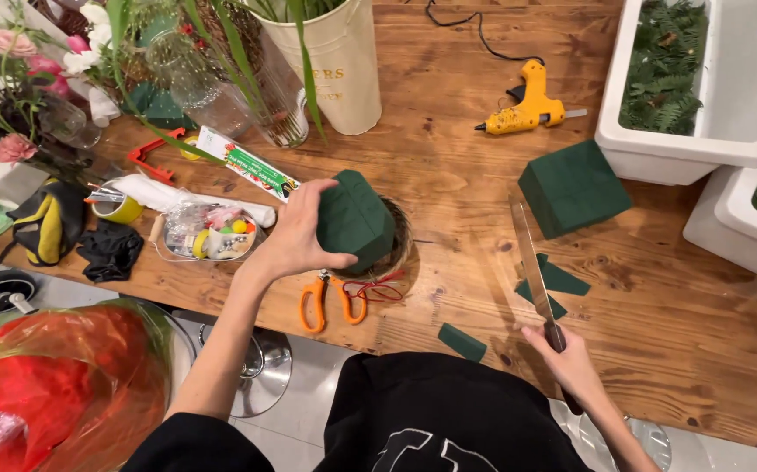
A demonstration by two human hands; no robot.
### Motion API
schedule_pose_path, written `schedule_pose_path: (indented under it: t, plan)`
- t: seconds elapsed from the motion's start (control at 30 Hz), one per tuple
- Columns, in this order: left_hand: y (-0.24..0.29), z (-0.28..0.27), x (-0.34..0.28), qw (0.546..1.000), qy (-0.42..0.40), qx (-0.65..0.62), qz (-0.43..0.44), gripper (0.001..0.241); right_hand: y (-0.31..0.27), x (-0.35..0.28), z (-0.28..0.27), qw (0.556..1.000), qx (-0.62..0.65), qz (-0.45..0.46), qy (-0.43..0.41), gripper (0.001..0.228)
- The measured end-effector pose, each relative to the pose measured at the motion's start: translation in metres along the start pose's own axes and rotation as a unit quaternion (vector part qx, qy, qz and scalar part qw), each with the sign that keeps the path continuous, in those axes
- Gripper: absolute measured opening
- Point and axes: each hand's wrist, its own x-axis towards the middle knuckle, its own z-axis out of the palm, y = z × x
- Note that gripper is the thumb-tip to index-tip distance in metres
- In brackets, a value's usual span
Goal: The person cuts a block of green floral foam into smaller pieces using a large knife on a wooden table. They then place a piece of the foam into a small woven basket and search through a red plastic bag containing various colorful items.
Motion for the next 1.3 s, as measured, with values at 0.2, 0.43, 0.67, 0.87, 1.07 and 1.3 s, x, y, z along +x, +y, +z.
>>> schedule_pose_path:
  t: [0.2,0.43,0.67,0.87,1.07,1.3]
  plan:
    - [-0.005,0.013,0.004,0.998,-0.049,0.025,0.019,0.107,0.008,0.002,0.002,1.0,0.017,-0.009,0.0,0.037]
    - [-0.009,0.02,0.015,0.99,-0.131,0.043,-0.008,0.113,0.015,0.005,0.0,0.999,0.04,-0.018,0.004,0.048]
    - [-0.025,0.035,0.024,0.988,-0.137,0.061,0.046,0.112,0.008,0.005,0.002,1.0,-0.021,0.021,-0.007,0.033]
    - [-0.036,0.04,0.025,0.988,-0.128,0.033,0.073,0.11,0.0,0.014,0.005,0.994,-0.105,-0.035,-0.026,0.05]
    - [-0.041,0.045,0.02,0.988,-0.11,0.025,0.106,0.108,-0.002,0.035,0.014,0.983,-0.172,-0.028,-0.054,0.049]
    - [-0.034,0.046,0.017,0.99,-0.128,0.047,0.025,0.106,-0.01,0.069,0.034,0.978,-0.206,-0.02,-0.021,0.045]
